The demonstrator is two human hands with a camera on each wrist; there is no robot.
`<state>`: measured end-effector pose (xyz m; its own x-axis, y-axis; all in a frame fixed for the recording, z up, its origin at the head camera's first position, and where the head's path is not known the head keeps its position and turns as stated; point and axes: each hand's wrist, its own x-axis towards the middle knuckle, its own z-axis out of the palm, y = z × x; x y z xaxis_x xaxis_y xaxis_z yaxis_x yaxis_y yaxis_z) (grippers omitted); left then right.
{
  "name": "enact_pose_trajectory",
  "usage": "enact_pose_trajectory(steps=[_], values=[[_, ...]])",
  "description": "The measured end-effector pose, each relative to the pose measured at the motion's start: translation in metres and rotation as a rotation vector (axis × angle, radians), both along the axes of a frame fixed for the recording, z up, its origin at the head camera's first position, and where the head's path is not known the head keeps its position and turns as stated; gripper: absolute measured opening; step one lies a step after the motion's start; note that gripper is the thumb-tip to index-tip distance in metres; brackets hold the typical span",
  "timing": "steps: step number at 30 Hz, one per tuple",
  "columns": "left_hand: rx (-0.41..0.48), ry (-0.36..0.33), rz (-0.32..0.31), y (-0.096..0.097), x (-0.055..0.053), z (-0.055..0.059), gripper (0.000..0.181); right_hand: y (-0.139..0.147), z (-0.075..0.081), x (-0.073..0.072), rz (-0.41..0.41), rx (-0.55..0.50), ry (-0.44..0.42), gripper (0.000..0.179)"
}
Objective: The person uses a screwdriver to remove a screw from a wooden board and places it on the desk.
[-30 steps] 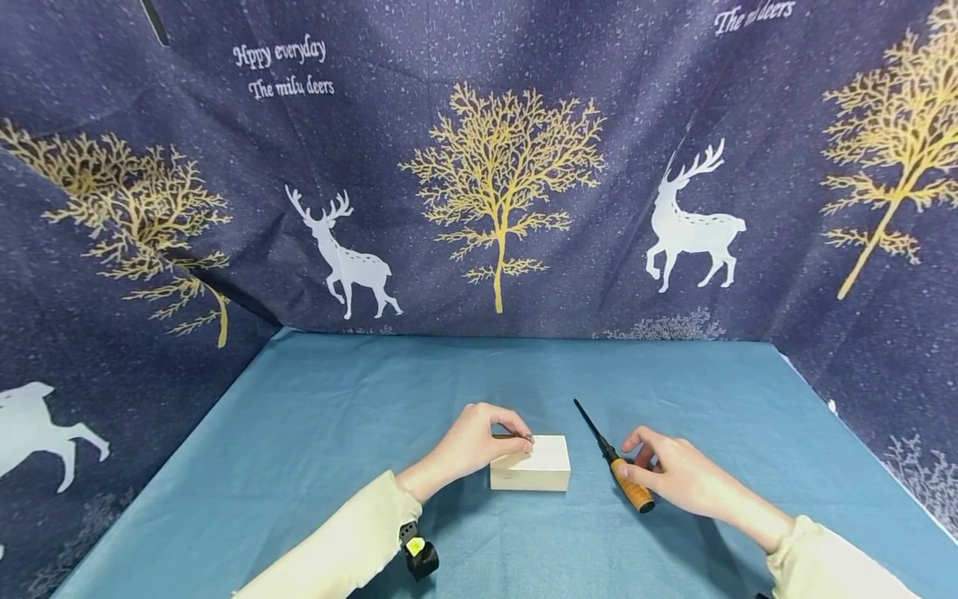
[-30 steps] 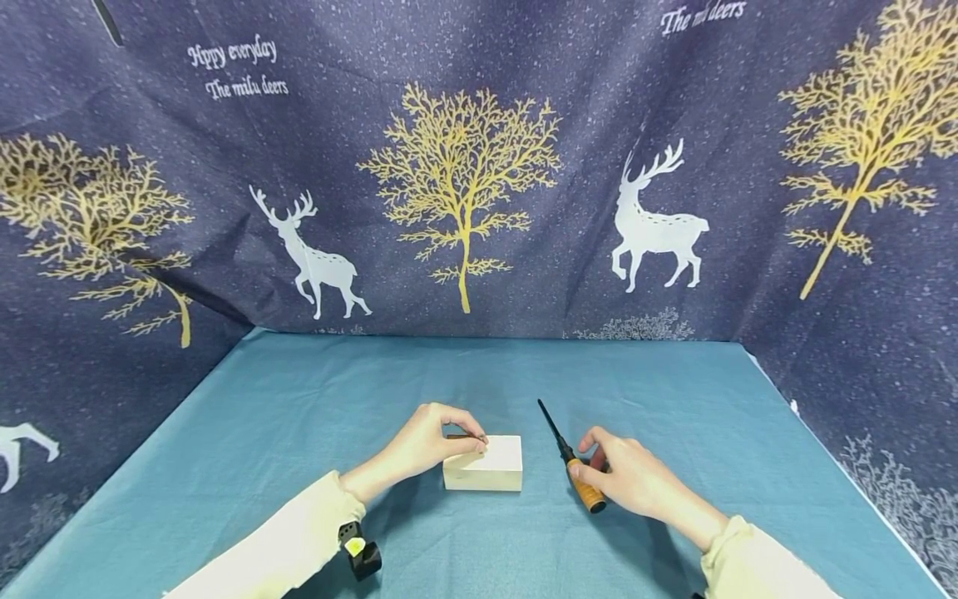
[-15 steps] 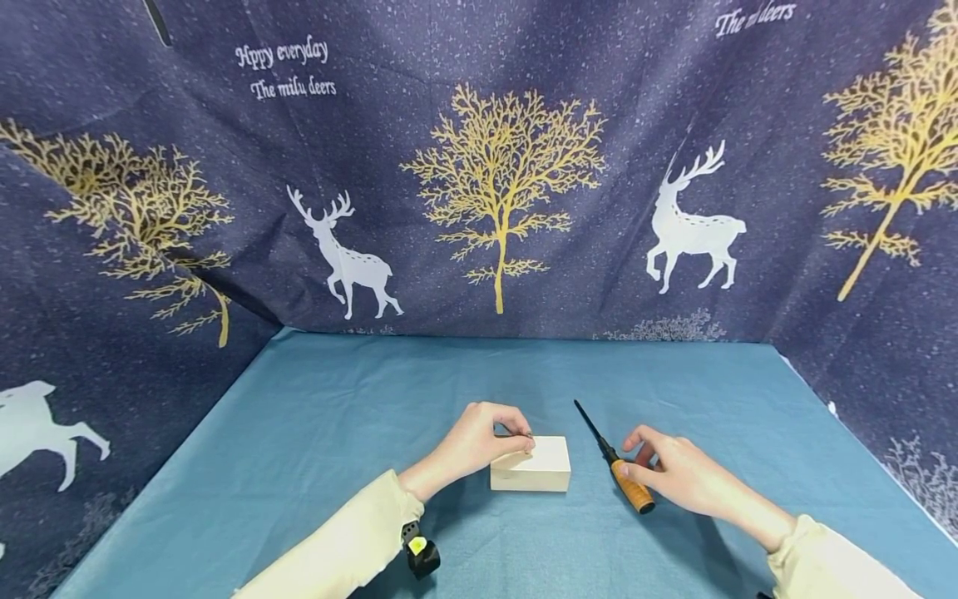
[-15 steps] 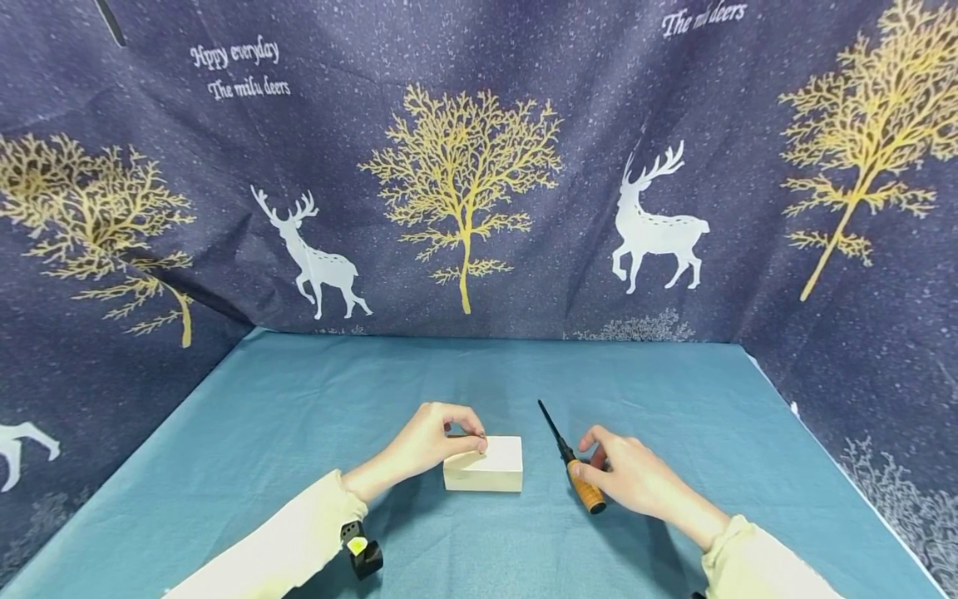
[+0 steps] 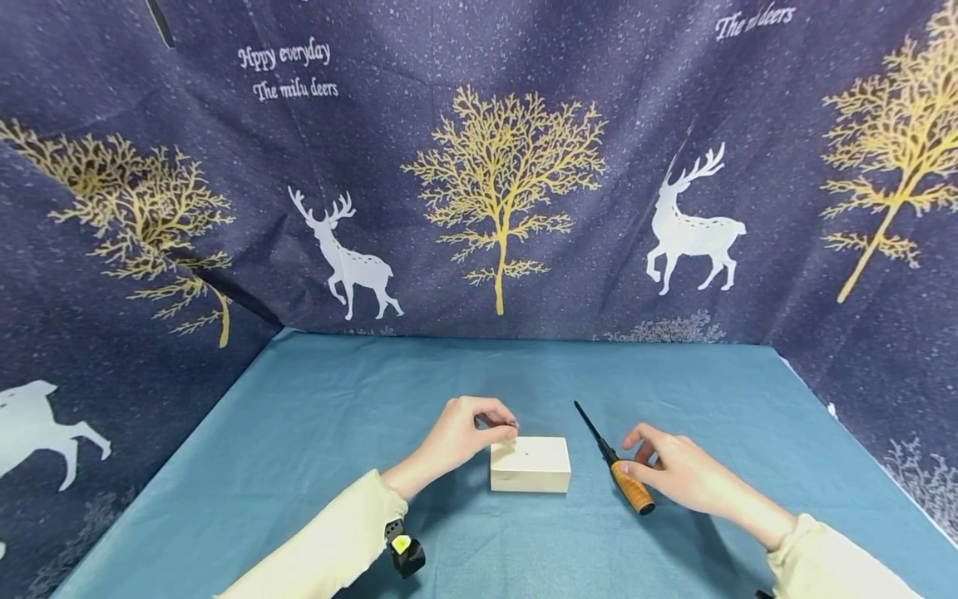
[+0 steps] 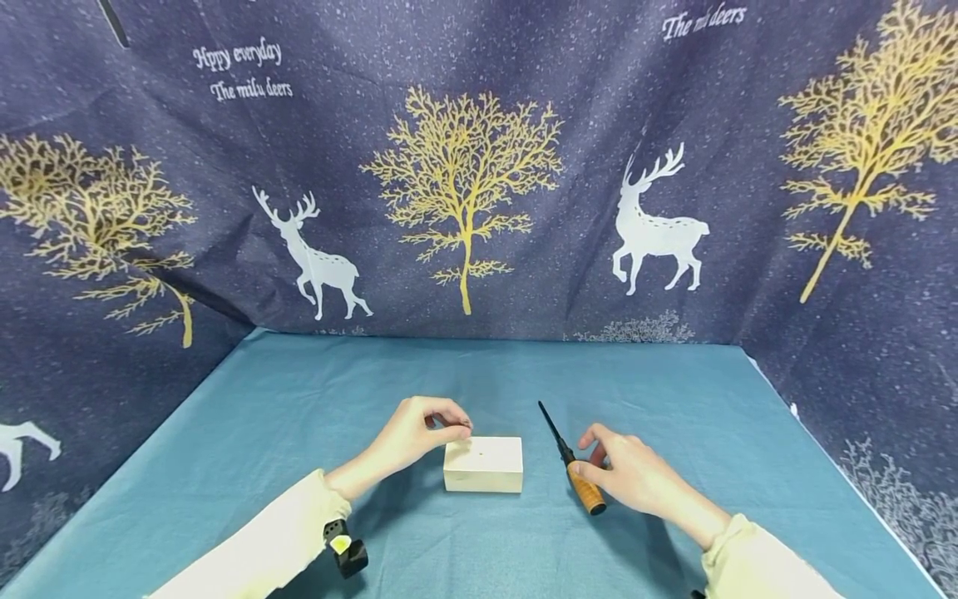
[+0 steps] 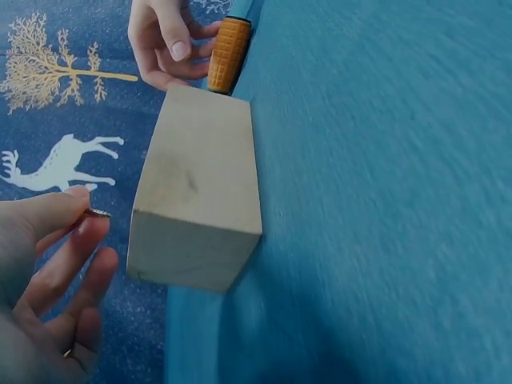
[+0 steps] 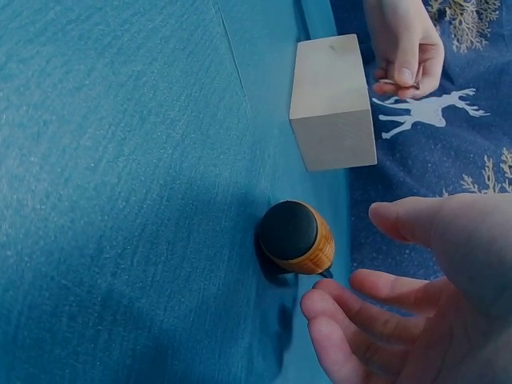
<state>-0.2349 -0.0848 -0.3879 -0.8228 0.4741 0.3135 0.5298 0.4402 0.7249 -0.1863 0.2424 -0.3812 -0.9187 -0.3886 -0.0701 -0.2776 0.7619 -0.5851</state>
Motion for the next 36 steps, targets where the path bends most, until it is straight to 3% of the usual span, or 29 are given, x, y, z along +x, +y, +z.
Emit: enact_pose_trajectory(steps=[13, 21, 29, 36], values=[[0.002, -0.001, 0.029, -0.026, -0.001, -0.006, 0.018, -0.002, 0.003, -0.001, -0.007, 0.018, 0.021, 0.036], [-0.076, 0.012, 0.099, -0.045, -0.006, -0.013, 0.022, -0.002, 0.004, -0.001, -0.021, 0.043, 0.057, 0.035], [-0.131, -0.022, 0.097, -0.065, -0.009, -0.02, 0.024, -0.001, 0.006, -0.002, 0.009, 0.034, 0.082, 0.032], [-0.181, -0.008, 0.071, -0.081, -0.011, -0.027, 0.022, 0.0, 0.007, -0.002, 0.013, 0.022, 0.087, 0.03]])
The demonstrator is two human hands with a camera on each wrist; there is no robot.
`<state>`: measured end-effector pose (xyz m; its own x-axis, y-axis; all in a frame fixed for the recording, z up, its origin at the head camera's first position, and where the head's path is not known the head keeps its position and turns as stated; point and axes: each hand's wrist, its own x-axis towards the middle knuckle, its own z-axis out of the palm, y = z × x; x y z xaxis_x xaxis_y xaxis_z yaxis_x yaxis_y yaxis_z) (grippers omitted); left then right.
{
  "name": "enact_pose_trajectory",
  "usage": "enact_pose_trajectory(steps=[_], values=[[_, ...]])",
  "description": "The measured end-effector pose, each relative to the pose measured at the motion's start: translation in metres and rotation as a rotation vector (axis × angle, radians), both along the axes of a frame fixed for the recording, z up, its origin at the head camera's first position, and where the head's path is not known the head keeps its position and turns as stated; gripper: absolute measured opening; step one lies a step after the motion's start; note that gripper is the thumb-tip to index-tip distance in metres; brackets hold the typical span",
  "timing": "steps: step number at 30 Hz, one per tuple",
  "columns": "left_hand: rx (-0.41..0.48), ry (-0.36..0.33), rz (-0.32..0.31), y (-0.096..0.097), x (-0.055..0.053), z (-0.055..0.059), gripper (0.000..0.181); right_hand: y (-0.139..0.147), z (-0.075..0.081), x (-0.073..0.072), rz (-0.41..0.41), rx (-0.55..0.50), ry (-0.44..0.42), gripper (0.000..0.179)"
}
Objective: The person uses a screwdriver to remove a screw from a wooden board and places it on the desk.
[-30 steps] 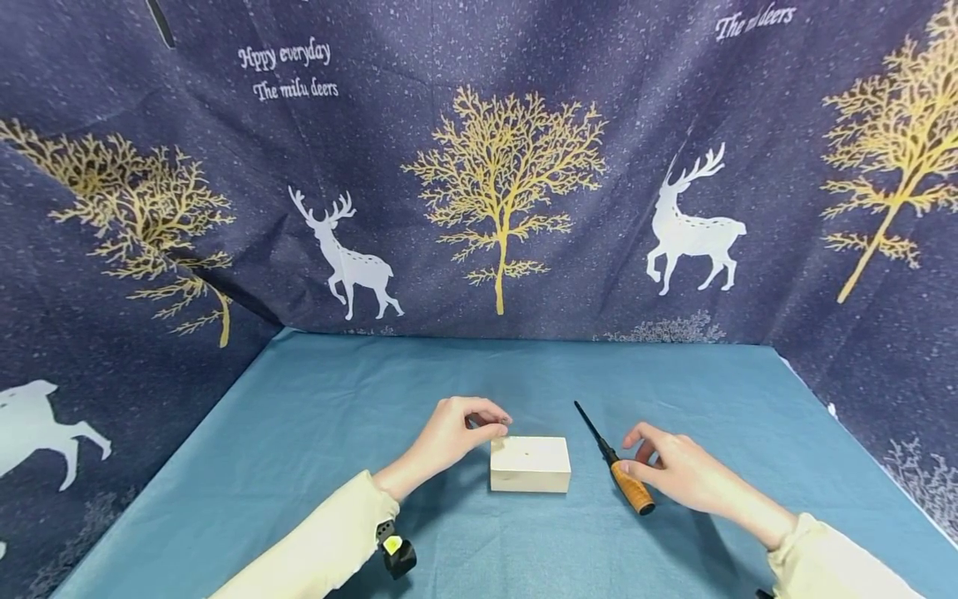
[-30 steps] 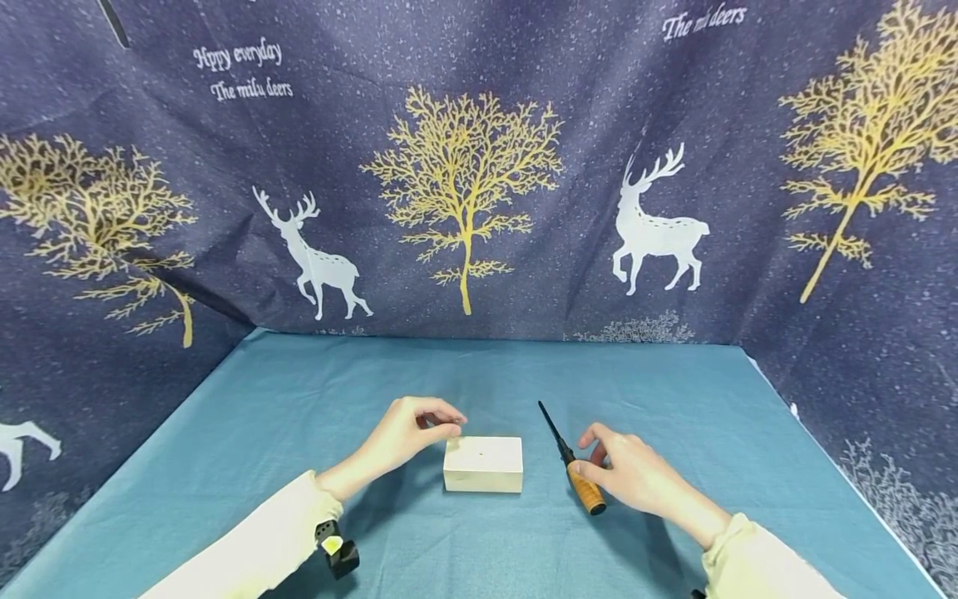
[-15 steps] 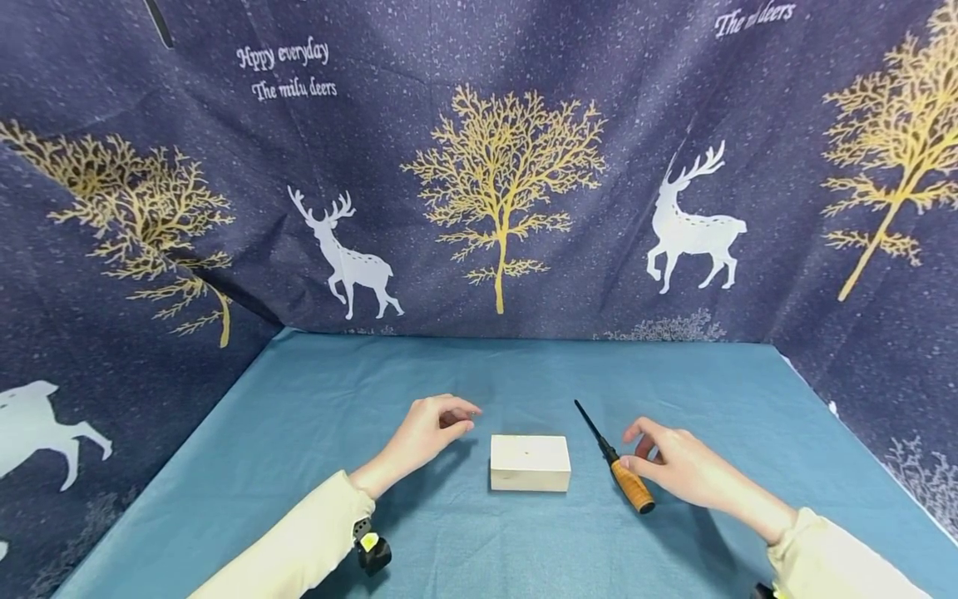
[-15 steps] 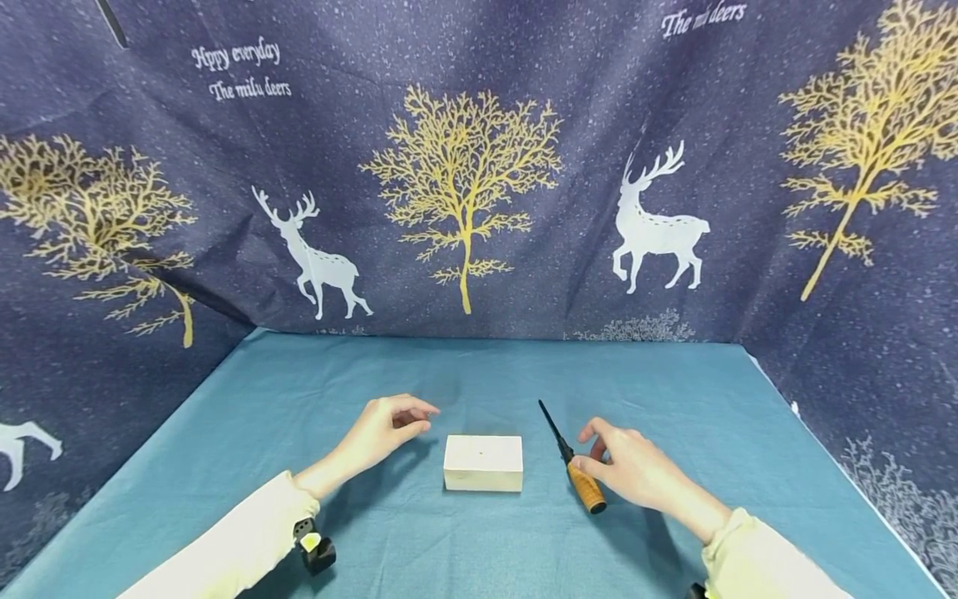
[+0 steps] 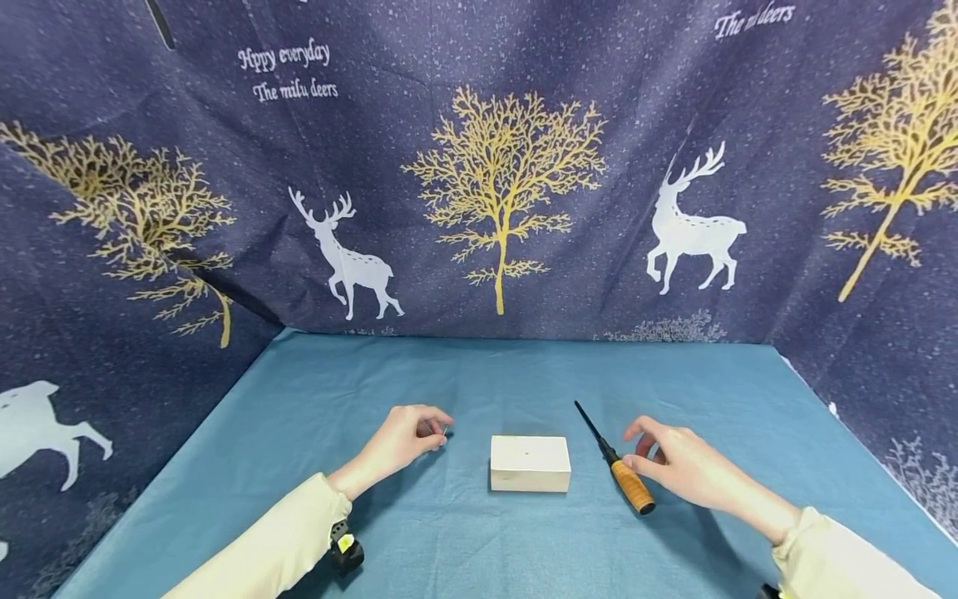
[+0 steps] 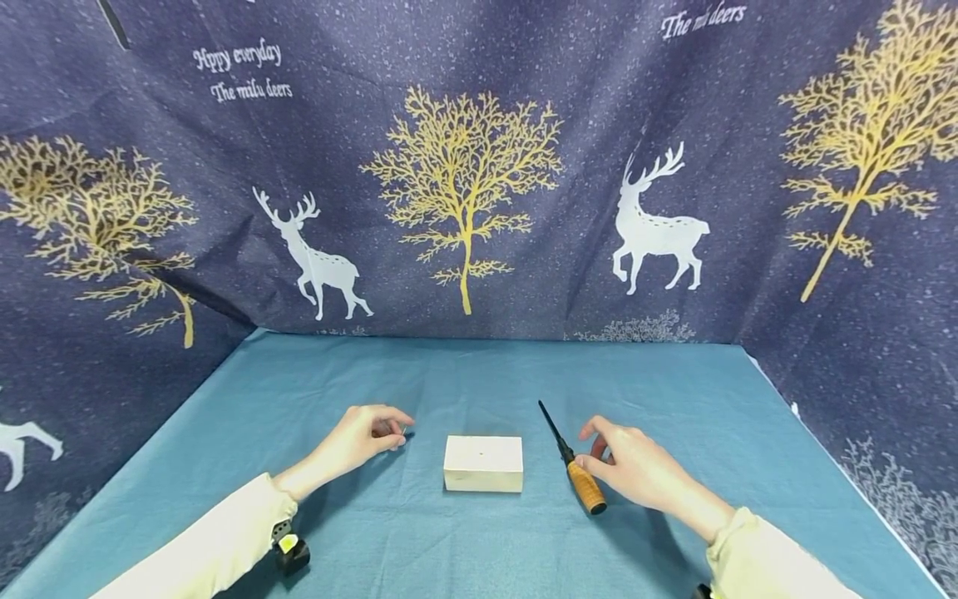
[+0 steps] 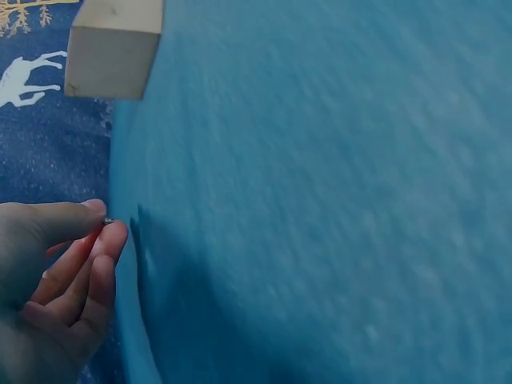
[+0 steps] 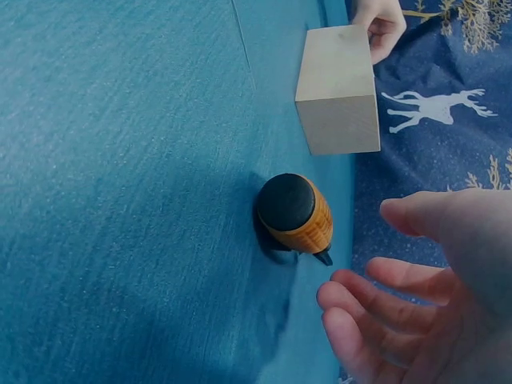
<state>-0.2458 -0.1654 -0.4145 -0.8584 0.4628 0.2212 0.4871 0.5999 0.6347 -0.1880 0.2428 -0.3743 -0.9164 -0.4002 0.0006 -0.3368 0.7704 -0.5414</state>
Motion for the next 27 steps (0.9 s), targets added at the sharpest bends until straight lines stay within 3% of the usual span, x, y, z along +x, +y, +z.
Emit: enact_pose_trajectory(steps=[14, 27], values=[[-0.06, 0.029, 0.042, -0.013, -0.002, -0.005, 0.016, 0.001, 0.001, -0.003, 0.022, 0.019, 0.064, 0.029], [-0.086, 0.037, 0.034, -0.018, -0.005, -0.009, 0.016, 0.001, 0.011, -0.005, 0.018, 0.046, 0.044, 0.027]])
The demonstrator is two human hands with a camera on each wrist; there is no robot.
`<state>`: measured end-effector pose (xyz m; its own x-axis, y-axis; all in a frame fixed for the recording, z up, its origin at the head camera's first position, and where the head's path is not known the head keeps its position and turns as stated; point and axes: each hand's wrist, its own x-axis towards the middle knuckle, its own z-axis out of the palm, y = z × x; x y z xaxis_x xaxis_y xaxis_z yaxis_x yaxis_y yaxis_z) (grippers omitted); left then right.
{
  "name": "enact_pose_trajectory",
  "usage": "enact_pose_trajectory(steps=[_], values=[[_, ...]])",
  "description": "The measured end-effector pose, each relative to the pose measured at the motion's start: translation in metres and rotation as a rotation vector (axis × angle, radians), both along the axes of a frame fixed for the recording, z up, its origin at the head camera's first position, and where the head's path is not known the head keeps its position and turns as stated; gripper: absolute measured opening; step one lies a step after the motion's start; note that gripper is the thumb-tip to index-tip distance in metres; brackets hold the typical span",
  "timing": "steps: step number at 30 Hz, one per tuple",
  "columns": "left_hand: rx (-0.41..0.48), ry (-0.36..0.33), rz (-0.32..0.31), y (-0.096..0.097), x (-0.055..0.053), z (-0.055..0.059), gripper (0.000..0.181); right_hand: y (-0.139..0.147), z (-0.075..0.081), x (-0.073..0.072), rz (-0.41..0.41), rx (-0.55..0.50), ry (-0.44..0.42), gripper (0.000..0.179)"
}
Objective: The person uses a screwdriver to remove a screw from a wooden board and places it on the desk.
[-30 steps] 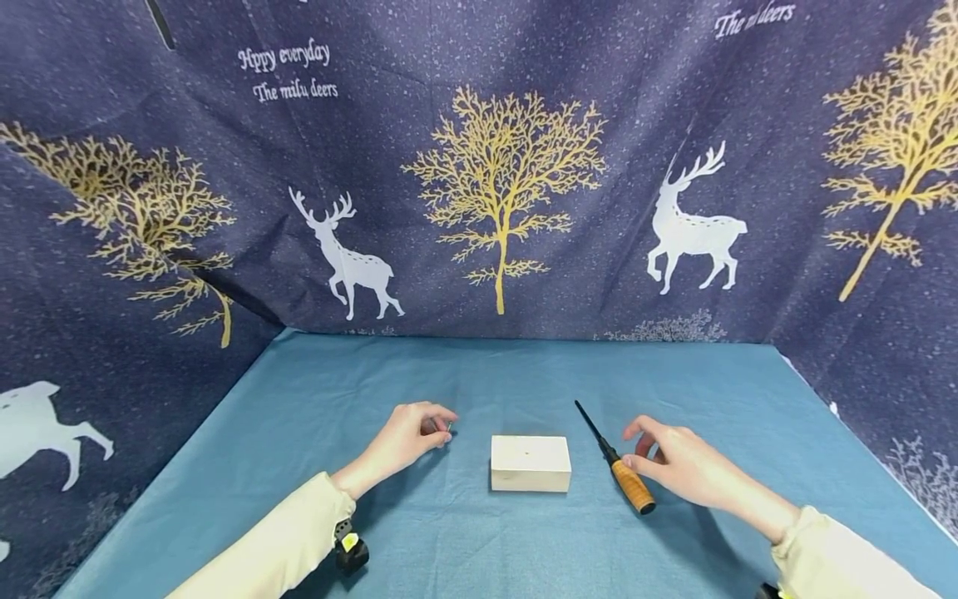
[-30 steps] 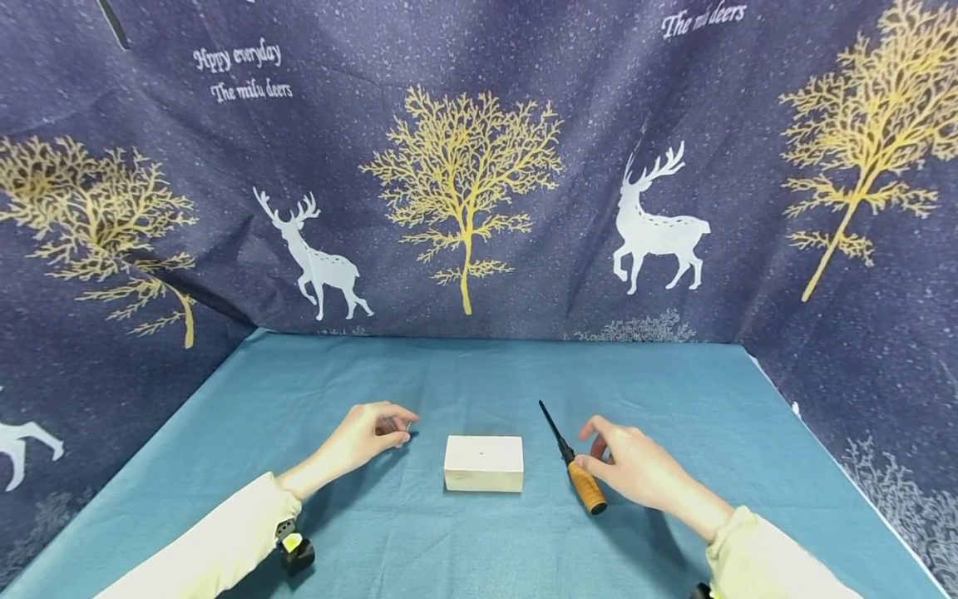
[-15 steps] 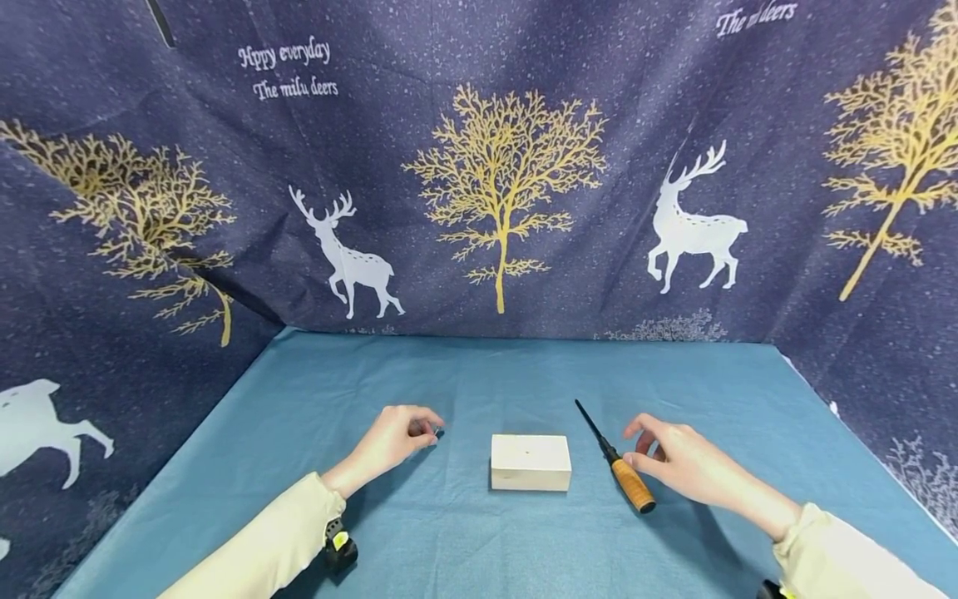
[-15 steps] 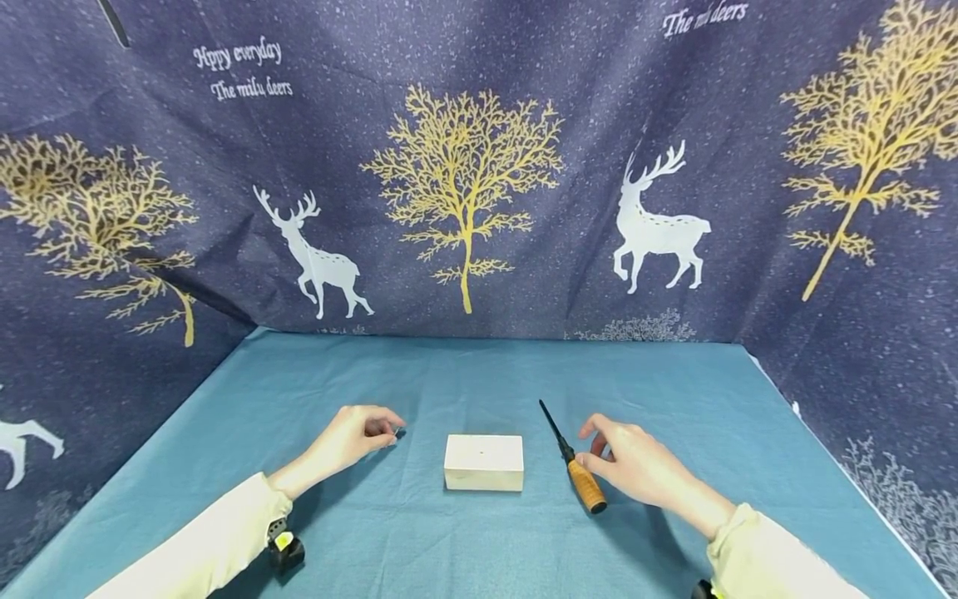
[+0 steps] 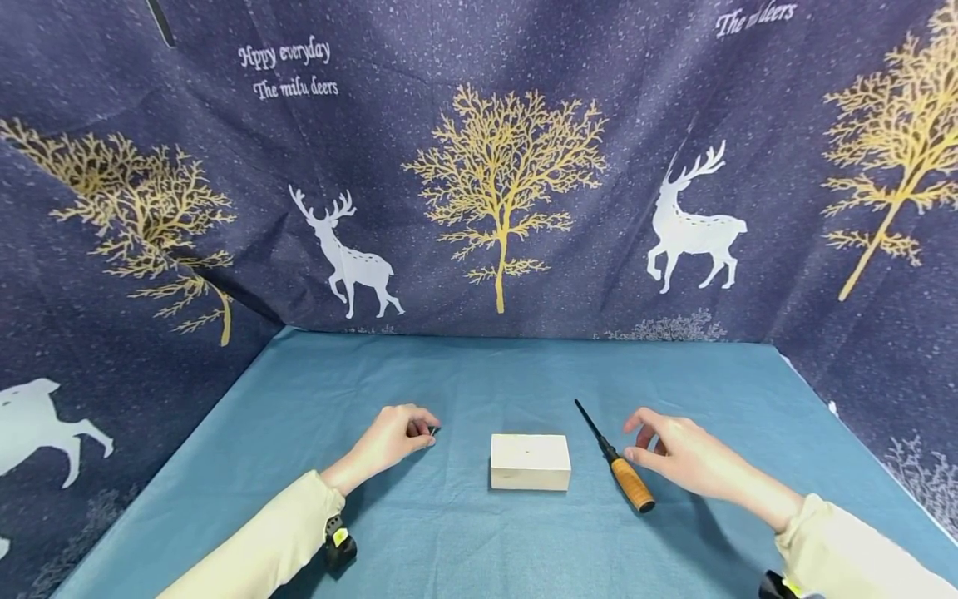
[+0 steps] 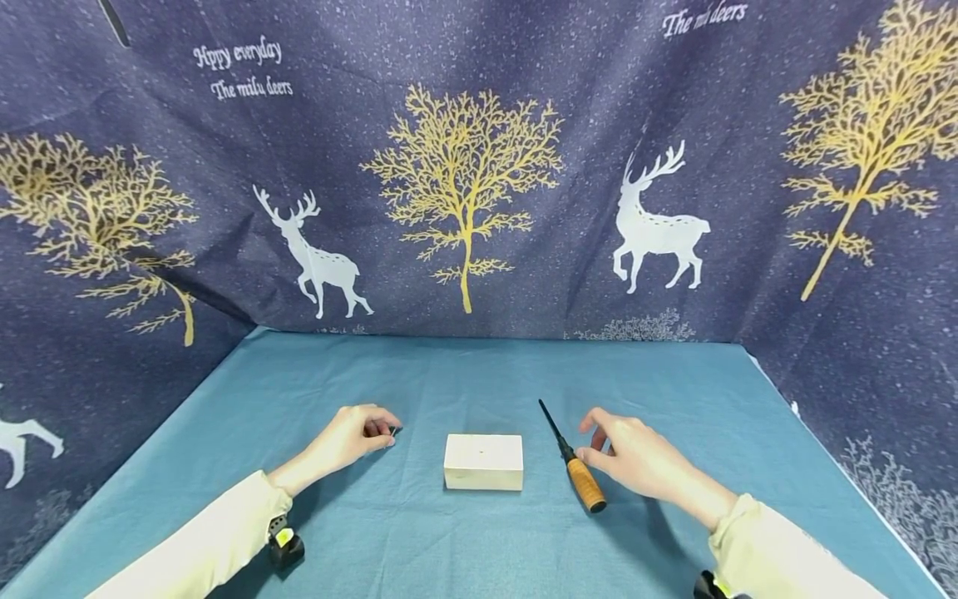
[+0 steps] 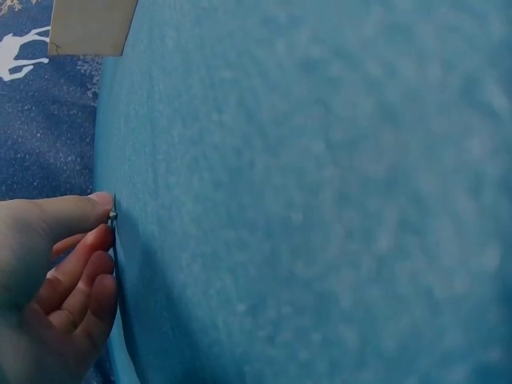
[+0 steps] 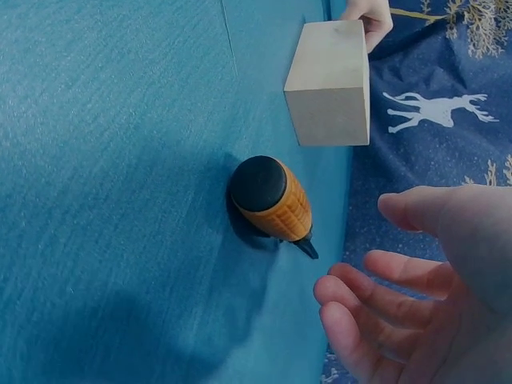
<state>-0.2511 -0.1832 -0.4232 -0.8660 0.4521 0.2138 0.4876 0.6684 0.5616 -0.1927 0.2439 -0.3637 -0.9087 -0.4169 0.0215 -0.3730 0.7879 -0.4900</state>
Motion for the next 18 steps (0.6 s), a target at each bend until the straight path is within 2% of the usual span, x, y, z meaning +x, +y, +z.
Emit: enact_pose_trajectory(steps=[8, 18], values=[[-0.093, 0.04, 0.041, -0.0008, -0.0006, -0.0009, 0.018, 0.0021, 0.0058, -0.0015, 0.02, 0.016, 0.004, 0.027], [-0.135, 0.04, 0.06, -0.0028, 0.0049, 0.0031, 0.026, 0.0033, 0.0084, -0.0012, 0.05, 0.011, 0.029, 0.028]])
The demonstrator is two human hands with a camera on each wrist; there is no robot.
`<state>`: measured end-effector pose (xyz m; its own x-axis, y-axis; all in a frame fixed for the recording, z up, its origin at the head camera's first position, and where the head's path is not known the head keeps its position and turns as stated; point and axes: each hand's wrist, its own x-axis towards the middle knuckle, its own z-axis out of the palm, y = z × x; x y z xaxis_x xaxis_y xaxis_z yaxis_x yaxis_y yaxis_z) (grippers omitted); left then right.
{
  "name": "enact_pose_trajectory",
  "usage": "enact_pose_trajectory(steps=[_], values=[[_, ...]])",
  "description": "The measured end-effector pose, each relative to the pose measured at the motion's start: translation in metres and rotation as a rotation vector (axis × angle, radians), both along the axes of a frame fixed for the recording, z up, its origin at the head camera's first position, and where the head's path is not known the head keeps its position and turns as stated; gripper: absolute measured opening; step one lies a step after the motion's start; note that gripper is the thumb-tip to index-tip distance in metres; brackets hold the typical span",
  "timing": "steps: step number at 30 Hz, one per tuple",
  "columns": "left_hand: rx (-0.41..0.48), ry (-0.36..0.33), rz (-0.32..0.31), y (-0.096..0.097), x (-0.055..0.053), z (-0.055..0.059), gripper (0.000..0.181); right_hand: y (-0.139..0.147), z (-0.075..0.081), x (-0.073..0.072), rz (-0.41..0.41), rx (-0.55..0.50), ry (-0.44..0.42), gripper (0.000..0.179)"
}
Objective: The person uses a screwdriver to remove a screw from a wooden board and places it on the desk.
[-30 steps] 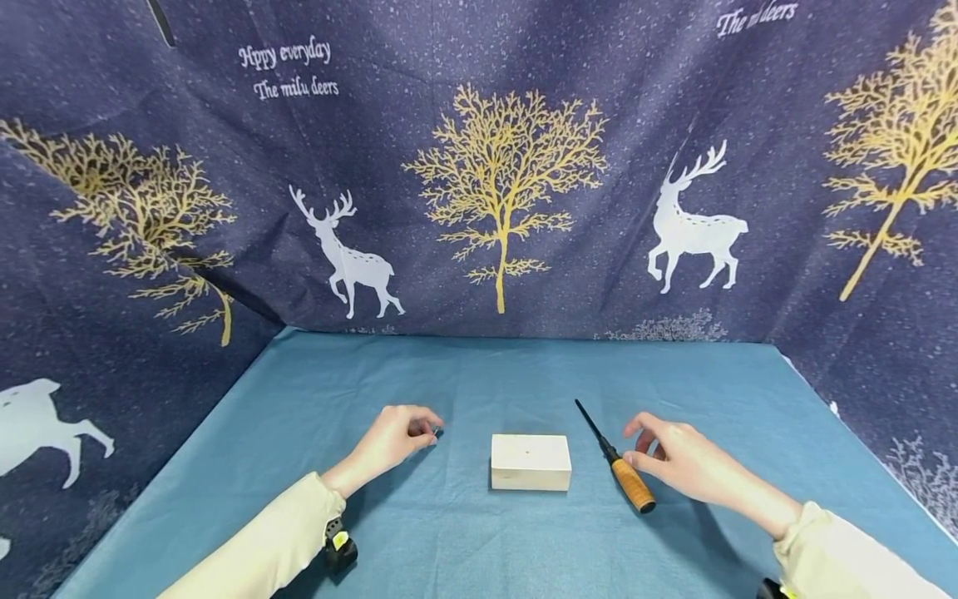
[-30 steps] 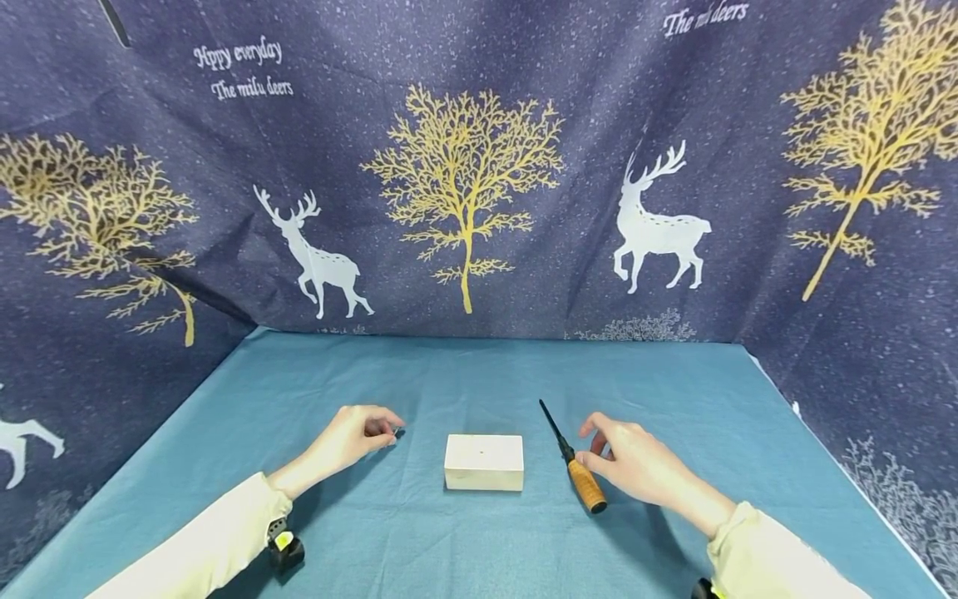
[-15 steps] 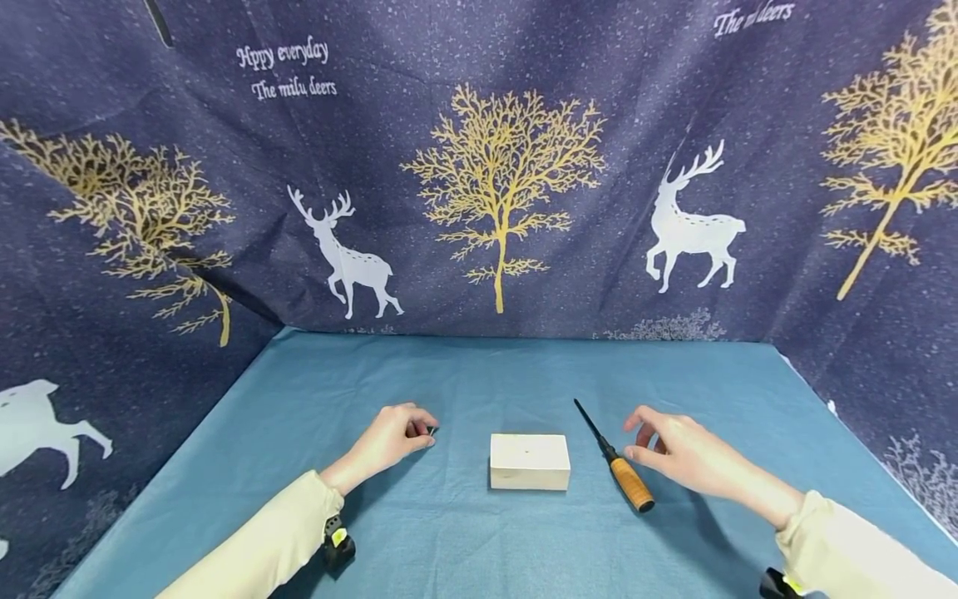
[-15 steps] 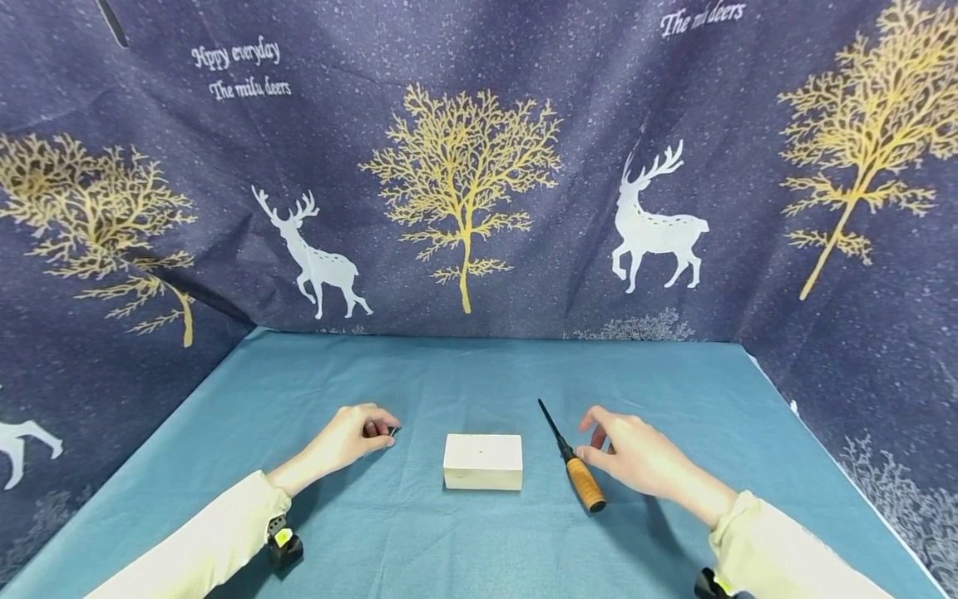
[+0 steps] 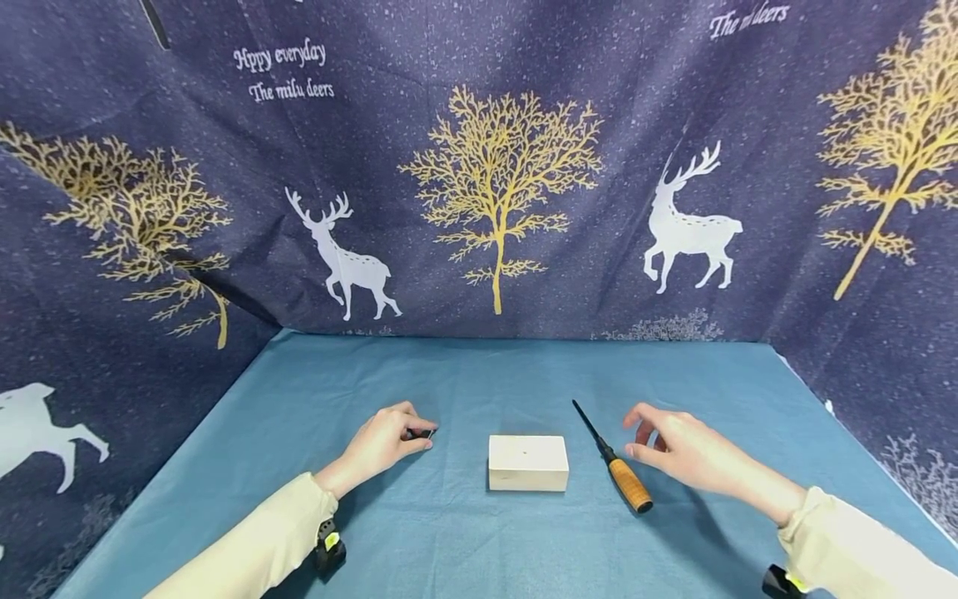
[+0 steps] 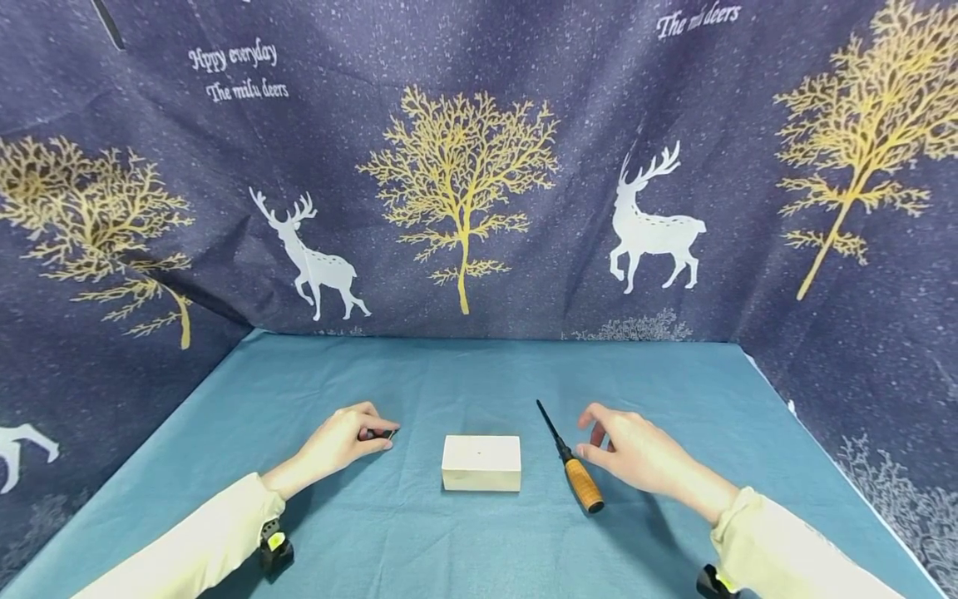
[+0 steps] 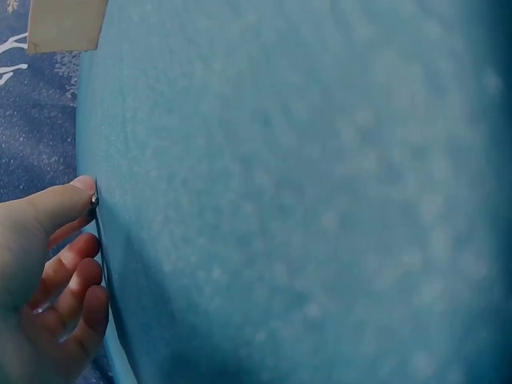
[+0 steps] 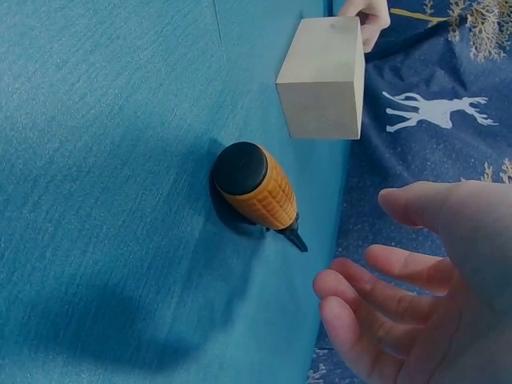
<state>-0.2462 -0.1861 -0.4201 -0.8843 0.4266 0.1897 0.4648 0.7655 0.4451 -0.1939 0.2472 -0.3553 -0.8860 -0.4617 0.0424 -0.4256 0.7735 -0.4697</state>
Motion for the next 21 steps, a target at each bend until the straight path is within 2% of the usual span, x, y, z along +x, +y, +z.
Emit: enact_pose_trajectory(steps=[6, 10, 14, 17, 21], values=[[-0.009, -0.042, -0.021, -0.001, -0.001, 0.004, 0.033, 0.001, 0.002, 0.001, 0.006, 0.012, 0.001, 0.03], [-0.052, -0.067, -0.044, -0.003, -0.003, 0.007, 0.043, -0.001, 0.002, 0.002, -0.009, 0.035, 0.031, 0.027], [-0.122, -0.084, -0.07, -0.007, -0.003, 0.011, 0.051, -0.003, 0.0, 0.007, -0.06, 0.079, 0.119, 0.029], [-0.141, -0.096, -0.104, -0.011, -0.003, 0.017, 0.055, -0.004, -0.003, 0.01, -0.094, 0.115, 0.205, 0.038], [-0.148, -0.097, -0.18, -0.015, -0.002, 0.027, 0.058, -0.002, -0.006, 0.01, -0.085, 0.155, 0.327, 0.048]])
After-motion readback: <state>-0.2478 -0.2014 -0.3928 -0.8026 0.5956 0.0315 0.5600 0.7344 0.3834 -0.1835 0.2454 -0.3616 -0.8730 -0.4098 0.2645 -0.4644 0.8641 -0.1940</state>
